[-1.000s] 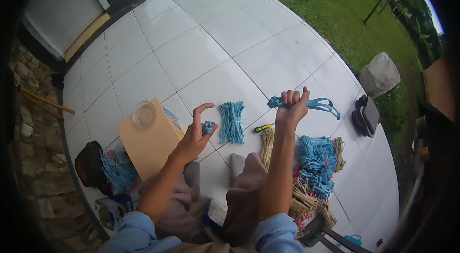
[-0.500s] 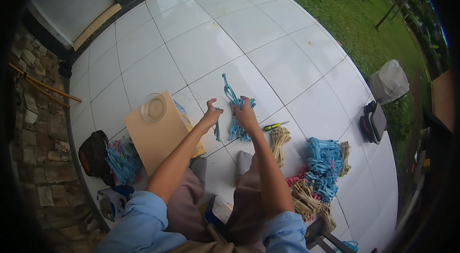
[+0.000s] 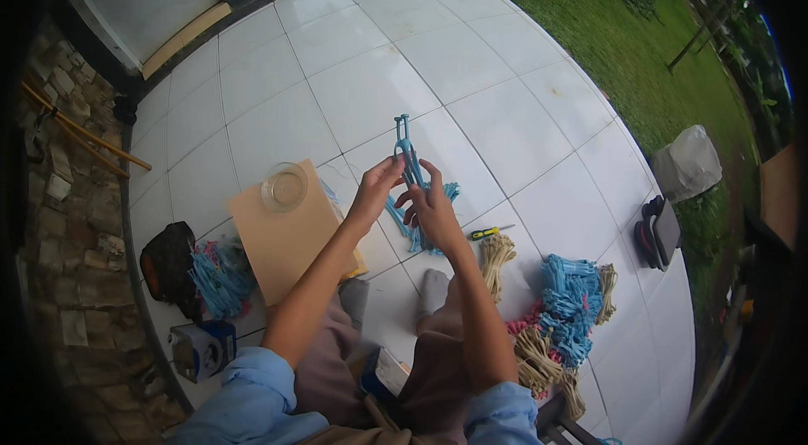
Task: The person applies adhesive from a small container to various blue and yellow shoe strap components using their fingers, handling each piece individually on a cardboard surface.
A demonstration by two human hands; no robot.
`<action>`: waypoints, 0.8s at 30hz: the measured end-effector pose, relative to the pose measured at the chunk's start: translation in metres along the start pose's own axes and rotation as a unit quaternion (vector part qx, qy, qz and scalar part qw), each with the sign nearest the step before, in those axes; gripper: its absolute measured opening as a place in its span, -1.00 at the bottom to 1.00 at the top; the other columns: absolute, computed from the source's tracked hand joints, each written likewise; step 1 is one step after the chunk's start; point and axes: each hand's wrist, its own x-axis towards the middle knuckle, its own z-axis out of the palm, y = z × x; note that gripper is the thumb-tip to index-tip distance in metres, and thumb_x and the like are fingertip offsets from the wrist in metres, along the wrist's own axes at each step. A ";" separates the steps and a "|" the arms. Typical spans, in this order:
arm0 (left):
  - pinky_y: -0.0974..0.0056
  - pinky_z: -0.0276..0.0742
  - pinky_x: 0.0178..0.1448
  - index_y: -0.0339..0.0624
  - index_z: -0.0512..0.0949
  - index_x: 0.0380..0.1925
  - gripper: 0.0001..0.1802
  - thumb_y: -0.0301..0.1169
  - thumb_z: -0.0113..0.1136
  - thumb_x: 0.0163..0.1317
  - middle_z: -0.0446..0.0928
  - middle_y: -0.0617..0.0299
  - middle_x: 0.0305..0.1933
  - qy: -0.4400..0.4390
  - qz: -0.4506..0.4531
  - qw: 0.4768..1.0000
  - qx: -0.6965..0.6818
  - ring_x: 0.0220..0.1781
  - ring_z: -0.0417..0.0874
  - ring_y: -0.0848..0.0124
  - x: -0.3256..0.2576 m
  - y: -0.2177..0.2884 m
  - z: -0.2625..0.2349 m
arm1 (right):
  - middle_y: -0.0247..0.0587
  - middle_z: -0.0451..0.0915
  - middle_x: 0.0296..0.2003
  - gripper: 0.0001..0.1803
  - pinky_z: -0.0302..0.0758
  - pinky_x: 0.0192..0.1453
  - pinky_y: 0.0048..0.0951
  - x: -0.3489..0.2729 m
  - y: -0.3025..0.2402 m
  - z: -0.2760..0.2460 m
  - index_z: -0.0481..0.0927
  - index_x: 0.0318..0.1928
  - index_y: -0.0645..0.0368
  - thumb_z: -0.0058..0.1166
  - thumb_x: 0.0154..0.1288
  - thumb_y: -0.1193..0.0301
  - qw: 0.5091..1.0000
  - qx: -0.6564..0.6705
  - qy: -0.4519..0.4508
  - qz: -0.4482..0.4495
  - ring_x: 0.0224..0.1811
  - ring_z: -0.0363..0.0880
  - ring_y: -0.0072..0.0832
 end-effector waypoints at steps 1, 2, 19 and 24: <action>0.37 0.39 0.04 -0.23 0.45 -0.02 -0.67 -0.26 -0.04 0.34 0.53 0.20 -0.08 -0.018 -0.008 1.000 0.017 -0.07 0.52 0.49 -0.010 0.008 -0.003 | -0.15 0.55 -0.44 -0.48 0.42 -0.49 -0.49 -0.005 -0.007 0.009 -0.06 0.29 0.19 -0.26 0.39 0.42 1.000 -0.007 -0.002 -0.017 -0.60 0.47 -0.50; 0.40 0.41 -0.09 -0.25 0.47 -0.08 -0.71 -0.28 -0.03 0.33 0.54 0.21 -0.14 0.020 0.053 0.997 0.059 -0.18 0.54 0.51 -0.016 0.010 -0.007 | -0.14 0.55 -0.45 -0.47 0.42 -0.47 -0.48 -0.008 -0.014 0.015 -0.06 0.29 0.19 -0.25 0.39 0.43 0.998 -0.060 0.009 -0.031 -0.59 0.48 -0.48; 0.39 0.31 -0.04 -0.15 0.39 -0.08 -0.69 -0.18 -0.02 0.32 0.32 0.42 -0.48 -0.105 0.005 0.975 -0.197 -0.32 0.35 0.59 -0.048 0.045 -0.043 | -0.19 0.45 -0.33 -0.52 0.44 -0.21 -0.43 0.004 -0.032 0.058 -0.02 0.25 0.17 -0.28 0.43 0.32 0.906 0.415 0.050 -0.067 -0.28 0.43 -0.50; 0.37 0.35 -0.12 -0.07 0.33 -0.32 -0.73 -0.12 -0.10 0.35 0.24 0.44 -0.54 0.058 0.097 0.921 -0.373 -0.41 0.32 0.56 -0.055 0.057 -0.055 | -0.28 0.41 -0.39 -0.63 0.40 -0.04 -0.26 0.008 -0.035 0.088 0.15 0.15 0.07 -0.22 0.42 0.27 0.823 0.566 -0.025 -0.044 -0.16 0.42 -0.37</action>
